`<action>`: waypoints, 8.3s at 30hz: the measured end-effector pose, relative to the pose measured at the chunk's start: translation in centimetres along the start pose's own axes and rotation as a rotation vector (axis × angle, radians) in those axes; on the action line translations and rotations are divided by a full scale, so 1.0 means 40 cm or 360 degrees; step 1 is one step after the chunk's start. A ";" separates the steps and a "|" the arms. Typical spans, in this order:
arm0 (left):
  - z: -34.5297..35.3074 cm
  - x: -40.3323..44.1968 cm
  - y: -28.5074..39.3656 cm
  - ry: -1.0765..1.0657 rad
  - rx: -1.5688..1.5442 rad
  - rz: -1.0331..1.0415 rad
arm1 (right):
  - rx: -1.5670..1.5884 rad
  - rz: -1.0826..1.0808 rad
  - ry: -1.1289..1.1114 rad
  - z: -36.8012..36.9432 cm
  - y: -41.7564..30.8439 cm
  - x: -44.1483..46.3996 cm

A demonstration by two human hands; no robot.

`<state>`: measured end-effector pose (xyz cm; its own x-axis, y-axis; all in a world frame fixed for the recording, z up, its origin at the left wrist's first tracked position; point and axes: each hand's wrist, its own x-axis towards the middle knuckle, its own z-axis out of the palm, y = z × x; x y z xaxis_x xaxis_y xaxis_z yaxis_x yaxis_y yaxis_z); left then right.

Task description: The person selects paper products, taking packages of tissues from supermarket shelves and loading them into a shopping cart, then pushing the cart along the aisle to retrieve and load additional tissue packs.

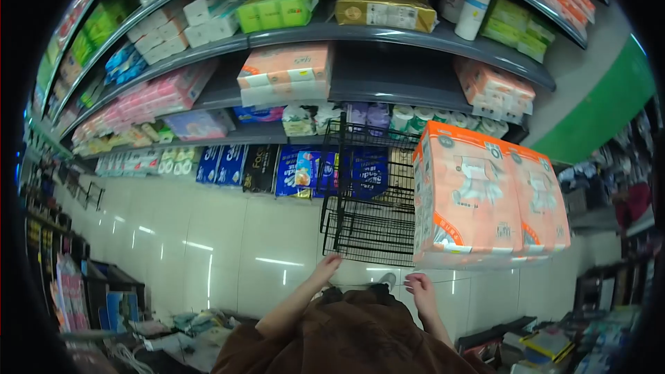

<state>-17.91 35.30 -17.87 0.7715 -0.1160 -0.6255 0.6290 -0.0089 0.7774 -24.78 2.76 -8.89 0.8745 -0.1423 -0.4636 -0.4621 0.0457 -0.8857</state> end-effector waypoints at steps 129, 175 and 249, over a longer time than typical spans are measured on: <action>-0.781 0.505 1.053 -0.0770 -0.0843 0.0223 | -0.0708 0.0513 0.0471 0.887 0.068 0.118; -0.322 0.996 0.874 -0.0159 0.0557 0.0831 | 0.1476 0.0175 0.1012 0.832 -0.057 0.059; -0.246 0.652 0.604 -0.1167 0.0427 0.0558 | 0.2364 -0.0495 0.1025 0.989 0.026 0.304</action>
<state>18.33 41.82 -16.05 0.6020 -0.7684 -0.2172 0.2502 -0.0768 0.9651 -8.79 40.21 -16.47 0.5246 -0.6709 -0.5242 0.5766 0.7329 -0.3610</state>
